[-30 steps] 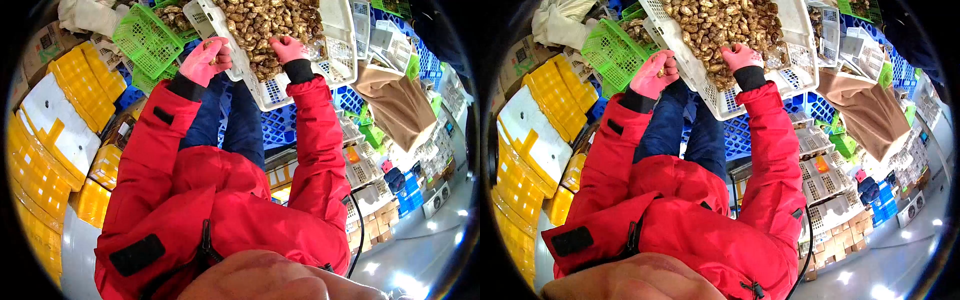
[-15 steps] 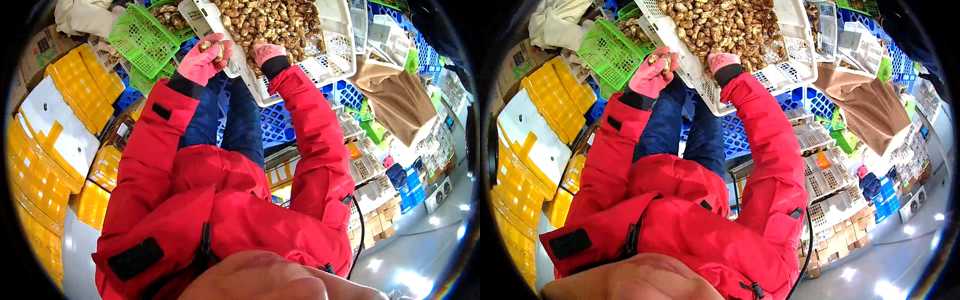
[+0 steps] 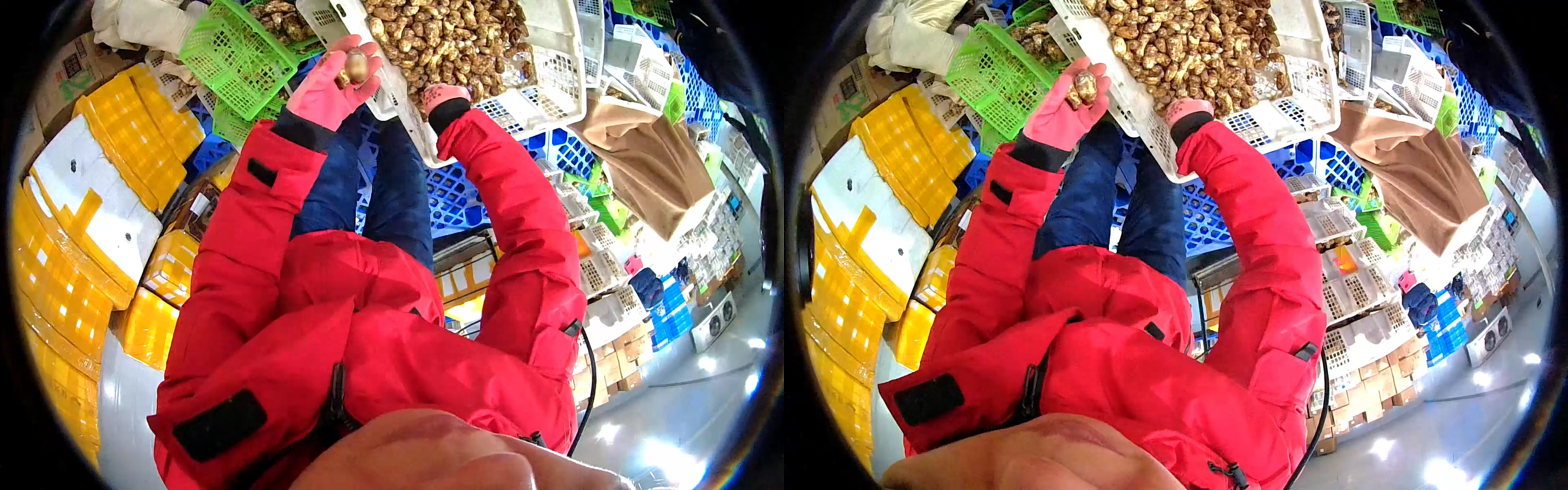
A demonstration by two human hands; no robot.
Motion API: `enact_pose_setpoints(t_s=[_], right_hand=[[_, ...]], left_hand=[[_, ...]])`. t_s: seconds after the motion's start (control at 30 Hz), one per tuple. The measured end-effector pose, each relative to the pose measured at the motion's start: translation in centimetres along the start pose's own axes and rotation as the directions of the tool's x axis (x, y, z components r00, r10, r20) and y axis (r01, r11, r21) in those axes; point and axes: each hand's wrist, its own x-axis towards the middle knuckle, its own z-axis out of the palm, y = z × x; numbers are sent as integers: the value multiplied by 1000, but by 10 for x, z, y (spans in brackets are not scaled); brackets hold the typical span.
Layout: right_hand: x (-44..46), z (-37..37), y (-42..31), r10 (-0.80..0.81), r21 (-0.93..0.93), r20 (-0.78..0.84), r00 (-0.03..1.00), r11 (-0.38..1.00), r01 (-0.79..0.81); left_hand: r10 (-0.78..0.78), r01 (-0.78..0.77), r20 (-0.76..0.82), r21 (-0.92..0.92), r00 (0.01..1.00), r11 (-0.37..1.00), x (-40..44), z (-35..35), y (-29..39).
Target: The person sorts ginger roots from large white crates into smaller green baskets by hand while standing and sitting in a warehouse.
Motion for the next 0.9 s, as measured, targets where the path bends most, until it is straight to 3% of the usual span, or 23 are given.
enact_pose_setpoints(t_s=[0.03, 0.13, 0.2, 0.27, 0.33, 0.4, 0.53, 0.57, 0.7, 0.73, 0.9], right_hand=[[0, -4, 0, -11, -31, 0, 1000, 999, 11], [-23, -33, 20, 141, 210, -62, 988, 970, -125], [-43, -39, 52, 348, 557, -254, 902, 815, -158], [-18, -1, 92, 454, 744, -400, 796, 669, -7], [-39, -19, 83, 337, 479, -261, 905, 859, -182], [-9, 13, 72, 179, 183, -155, 971, 972, -150], [-8, 22, 33, 87, -194, -55, 995, 976, -97], [1, 30, 38, -59, -246, -37, 998, 968, 48], [-16, 11, 31, -19, -240, -82, 996, 971, -2], [-21, 1, 31, 8, -212, -31, 1000, 977, -14], [-32, 11, 75, 170, 95, -133, 976, 983, -159]], left_hand=[[-34, 35, 16, -86, 999, 996, 1, 0, 3], [-109, 112, 24, -275, 994, 955, -2, -1, 7], [-104, 96, -11, -298, 995, 950, -2, -5, 9], [-102, 87, -30, -307, 994, 948, -2, -14, 7], [-110, 86, -60, -309, 992, 947, -4, -16, 5], [-121, 106, -29, -321, 992, 941, -5, -16, 6], [-138, 121, -32, -318, 990, 940, -13, -13, 11], [-124, 104, -44, -312, 991, 944, -13, -12, 12], [-113, 93, -44, -318, 993, 944, -14, -12, 15], [-115, 96, -43, -316, 992, 944, -15, -13, 15], [-104, 82, -57, -301, 993, 950, -18, -22, 16]])
